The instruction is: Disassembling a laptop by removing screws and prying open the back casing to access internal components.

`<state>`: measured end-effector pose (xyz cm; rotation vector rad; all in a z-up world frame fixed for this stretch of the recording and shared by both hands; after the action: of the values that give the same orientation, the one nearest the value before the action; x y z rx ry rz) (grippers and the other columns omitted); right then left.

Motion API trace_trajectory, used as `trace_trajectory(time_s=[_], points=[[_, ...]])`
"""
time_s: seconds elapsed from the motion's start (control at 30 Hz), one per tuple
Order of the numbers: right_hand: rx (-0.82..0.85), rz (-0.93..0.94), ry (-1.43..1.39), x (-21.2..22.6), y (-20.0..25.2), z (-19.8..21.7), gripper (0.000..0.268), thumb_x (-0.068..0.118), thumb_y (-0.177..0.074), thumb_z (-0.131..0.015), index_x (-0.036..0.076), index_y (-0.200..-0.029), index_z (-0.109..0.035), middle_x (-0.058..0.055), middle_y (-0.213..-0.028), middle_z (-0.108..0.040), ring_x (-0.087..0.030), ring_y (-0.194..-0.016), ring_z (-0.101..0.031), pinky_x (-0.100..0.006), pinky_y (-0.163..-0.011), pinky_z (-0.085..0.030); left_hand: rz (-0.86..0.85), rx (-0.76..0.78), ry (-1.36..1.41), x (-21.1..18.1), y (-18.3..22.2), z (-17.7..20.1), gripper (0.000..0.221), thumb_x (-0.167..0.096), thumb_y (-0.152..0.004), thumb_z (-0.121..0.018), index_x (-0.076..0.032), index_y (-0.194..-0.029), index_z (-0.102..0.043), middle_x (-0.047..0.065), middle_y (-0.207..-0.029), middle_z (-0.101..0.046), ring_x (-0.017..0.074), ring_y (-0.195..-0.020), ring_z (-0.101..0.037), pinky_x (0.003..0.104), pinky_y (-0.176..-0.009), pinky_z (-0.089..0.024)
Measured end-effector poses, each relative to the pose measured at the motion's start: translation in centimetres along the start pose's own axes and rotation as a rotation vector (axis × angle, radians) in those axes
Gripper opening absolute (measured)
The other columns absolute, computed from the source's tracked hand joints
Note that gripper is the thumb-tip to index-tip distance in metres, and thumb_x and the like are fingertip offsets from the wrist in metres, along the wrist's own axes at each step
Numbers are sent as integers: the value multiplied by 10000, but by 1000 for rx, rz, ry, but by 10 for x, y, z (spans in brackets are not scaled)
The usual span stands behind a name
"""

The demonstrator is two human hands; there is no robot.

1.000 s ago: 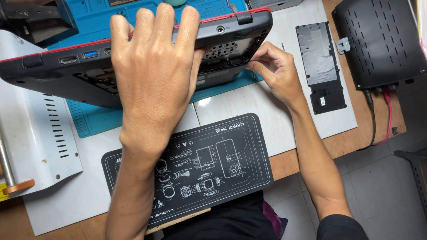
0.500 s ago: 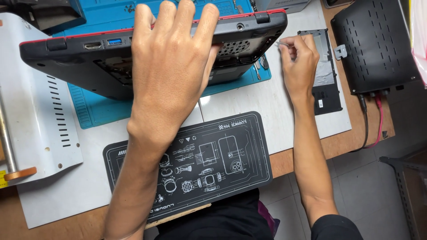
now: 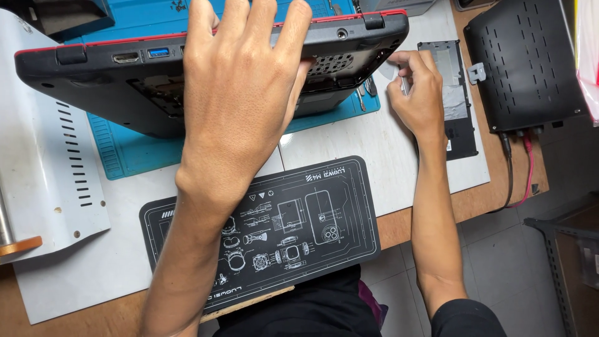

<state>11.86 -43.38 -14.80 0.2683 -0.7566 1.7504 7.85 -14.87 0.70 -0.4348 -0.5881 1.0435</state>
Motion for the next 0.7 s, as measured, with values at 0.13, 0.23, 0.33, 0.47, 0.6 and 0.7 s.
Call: trace_trajectory(time_s=[0.13,0.23,0.33,0.47,0.6,0.7], points=[[1,-6,54,-4,1,-1,162,-5,-994,-640,27,-1135,-713,-117,-1091,-601,-229,-926,-575,-348,-836,-490,-3,5,11,0,0,1,421,-482,-956,-859,-231,-1201,-628,-14,-1152,-594,176,-1031,-545,339,-855,-415],[2,0,37,1,-1,0,139,-51,-996,-665,5,-1111,-720,-135,-1081,-627,-235,-943,-599,-337,-842,-513,-12,19,-15,1,1,0,406,-493,-979,-833,-232,-1200,-615,-9,-1093,-583,184,-961,-532,344,-827,-398],[-2,4,52,-1,0,-1,81,-45,-1008,-661,-1,-1056,-709,-133,-1043,-626,-231,-930,-604,-337,-846,-520,-26,35,38,4,3,2,424,-488,-975,-831,-221,-1225,-617,6,-1151,-616,195,-1035,-571,348,-858,-431],[-76,50,122,7,1,4,109,-73,-1025,-566,-16,-1058,-652,-152,-1021,-617,-234,-871,-590,-361,-791,-487,-57,76,131,14,10,11,461,-475,-1004,-824,-183,-1308,-637,31,-1155,-650,223,-1069,-594,358,-884,-426],[-221,147,7,32,-1,8,99,-32,-1074,-536,-50,-1047,-629,-155,-982,-586,-235,-852,-544,-339,-715,-457,-34,120,180,34,18,14,535,-484,-1010,-849,-145,-1368,-640,60,-1164,-667,269,-1069,-638,382,-870,-449],[-161,212,-111,55,2,-6,139,34,-1096,-514,-50,-1028,-601,-158,-957,-573,-256,-884,-528,-358,-749,-426,-7,145,201,51,26,9,518,-499,-1037,-871,-111,-1317,-672,84,-1167,-697,312,-1051,-653,410,-898,-457]])
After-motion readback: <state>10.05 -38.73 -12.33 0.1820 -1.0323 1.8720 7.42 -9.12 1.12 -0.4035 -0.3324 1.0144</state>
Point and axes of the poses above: each hand's wrist, its own y-axis away from the middle knuckle, its own z-axis out of the back of the hand, x = y × z, the point moved 6 cm from there along -y, towards the middle knuckle
